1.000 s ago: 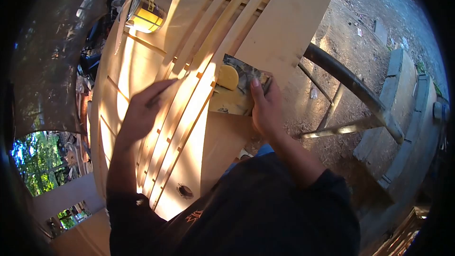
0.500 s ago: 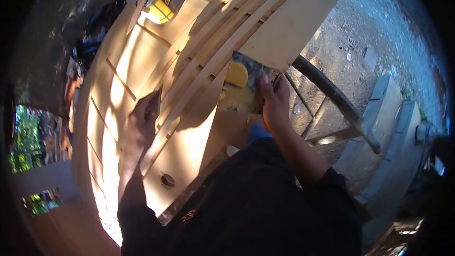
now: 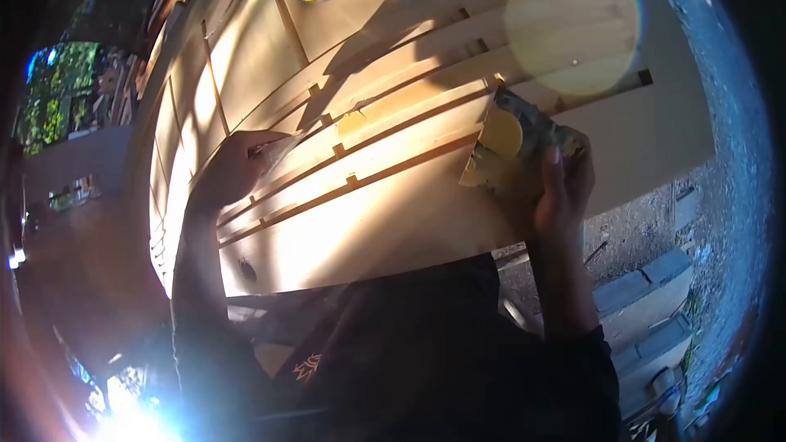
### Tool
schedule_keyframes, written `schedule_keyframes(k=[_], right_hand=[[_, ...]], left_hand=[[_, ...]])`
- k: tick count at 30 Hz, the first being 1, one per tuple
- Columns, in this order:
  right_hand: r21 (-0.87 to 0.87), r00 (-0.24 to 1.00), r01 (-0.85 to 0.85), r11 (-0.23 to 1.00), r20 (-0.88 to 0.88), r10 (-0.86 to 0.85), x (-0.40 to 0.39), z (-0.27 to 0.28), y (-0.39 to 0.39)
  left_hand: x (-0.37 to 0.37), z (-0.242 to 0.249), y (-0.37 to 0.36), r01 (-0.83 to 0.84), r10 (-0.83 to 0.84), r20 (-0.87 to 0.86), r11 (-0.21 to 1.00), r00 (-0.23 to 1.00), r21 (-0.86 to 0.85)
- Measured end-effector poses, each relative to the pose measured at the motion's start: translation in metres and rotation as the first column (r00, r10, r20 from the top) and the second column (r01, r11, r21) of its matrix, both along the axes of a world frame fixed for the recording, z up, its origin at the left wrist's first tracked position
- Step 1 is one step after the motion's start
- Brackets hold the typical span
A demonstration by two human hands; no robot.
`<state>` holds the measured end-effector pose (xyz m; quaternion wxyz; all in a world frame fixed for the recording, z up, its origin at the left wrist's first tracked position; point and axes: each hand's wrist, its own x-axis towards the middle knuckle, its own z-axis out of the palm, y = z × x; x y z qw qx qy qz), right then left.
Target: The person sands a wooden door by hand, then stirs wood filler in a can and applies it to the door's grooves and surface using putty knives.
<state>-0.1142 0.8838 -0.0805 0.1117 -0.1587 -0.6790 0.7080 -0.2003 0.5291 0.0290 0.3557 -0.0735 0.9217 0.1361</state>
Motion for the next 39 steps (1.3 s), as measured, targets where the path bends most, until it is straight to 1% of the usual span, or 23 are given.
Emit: schedule_keyframes(k=[1,3,4,5,6,9,10,13,15,17,21,23,26,27,29,30,33,34,35,37,38,39], right_hand=[[-0.022,0.999,-0.026,0.999,0.02,0.026,-0.006,0.002,0.0],[-0.055,0.997,-0.059,0.997,0.054,0.062,-0.008,0.006,0.001],[-0.064,0.996,-0.068,0.996,0.058,0.072,-0.005,0.006,0.003],[-0.081,0.994,-0.079,0.994,0.064,0.084,-0.005,0.004,0.006],[-0.096,0.994,-0.084,0.992,0.065,0.091,-0.006,0.002,0.007],[0.006,0.994,-0.088,0.996,0.069,0.087,-0.004,-0.004,0.009],[-0.014,0.993,-0.092,0.996,0.069,0.093,-0.004,-0.004,0.01],[-0.07,0.988,-0.113,0.991,0.094,0.119,-0.002,0.001,0.009],[-0.109,0.981,-0.139,0.984,0.123,0.152,-0.002,0.005,0.01],[-0.086,0.982,-0.123,0.989,0.13,0.134,-0.004,0.007,0.008],[-0.002,0.98,-0.152,0.988,0.128,0.151,-0.004,0.006,0.01],[-0.034,0.984,-0.135,0.99,0.114,0.138,-0.004,0.005,0.008],[-0.053,0.986,-0.125,0.991,0.101,0.13,-0.003,0.003,0.008],[-0.054,0.987,-0.125,0.991,0.097,0.13,-0.003,0.003,0.008],[-0.073,0.985,-0.129,0.989,0.104,0.137,-0.005,0.005,0.008],[-0.082,0.985,-0.128,0.988,0.108,0.137,-0.005,0.005,0.008],[-0.09,0.985,-0.114,0.989,0.118,0.124,-0.006,0.004,0.008],[-0.073,0.985,-0.119,0.99,0.114,0.127,-0.006,0.003,0.008],[-0.057,0.986,-0.122,0.991,0.11,0.128,-0.005,0.001,0.009],[-0.062,0.984,-0.121,0.991,0.123,0.128,-0.003,-0.001,0.009],[-0.081,0.982,-0.118,0.99,0.138,0.128,-0.003,0.0,0.009],[-0.099,0.979,-0.116,0.988,0.156,0.131,-0.001,0.0,0.009]], left_hand=[[-0.011,-0.002,-0.003,0.026,-0.025,-0.007,0.987,1.0,0.159],[-0.023,0.001,0.0,0.113,-0.11,-0.025,0.97,0.994,0.214],[-0.032,-0.008,-0.005,0.152,-0.149,-0.029,0.961,0.988,0.231],[-0.044,-0.016,-0.009,0.188,-0.187,-0.029,0.952,0.982,0.241],[-0.057,-0.013,0.0,0.154,-0.172,0.057,0.96,0.984,0.234],[-0.085,-0.014,0.018,0.075,-0.121,0.206,0.972,0.971,0.221],[-0.094,-0.022,0.018,0.055,-0.12,0.269,0.97,0.956,0.239],[-0.11,-0.031,0.032,0.116,-0.205,0.271,0.943,0.94,0.312],[-0.115,-0.031,0.045,0.114,-0.218,0.306,0.938,0.927,0.326],[-0.117,-0.033,0.052,0.11,-0.227,0.341,0.938,0.912,0.329],[-0.116,-0.038,0.048,0.179,-0.299,0.326,0.919,0.897,0.353],[-0.117,-0.035,0.049,0.201,-0.326,0.336,0.912,0.883,0.357],[-0.12,-0.033,0.046,0.194,-0.339,0.447,0.92,0.827,0.34],[-0.114,-0.026,0.047,0.21,-0.394,0.422,0.883,0.816,0.42],[-0.085,-0.013,0.046,0.206,-0.285,0.272,0.936,0.919,0.284],[-0.079,-0.005,0.043,0.056,-0.148,0.26,0.942,0.954,0.331],[-0.051,0.014,0.044,-0.124,0.103,0.183,0.986,0.978,0.111],[-0.035,0.015,0.046,-0.156,0.143,0.107,0.981,0.984,0.119],[-0.025,0.02,0.056,-0.175,0.166,0.089,0.979,0.982,0.103],[-0.002,0.015,0.069,-0.174,0.173,-0.023,0.985,0.985,-0.017],[0.008,0.012,0.074,-0.123,0.129,-0.195,0.992,0.972,0.041],[0.013,0.008,0.077,-0.169,0.169,-0.207,0.985,0.964,0.018]])
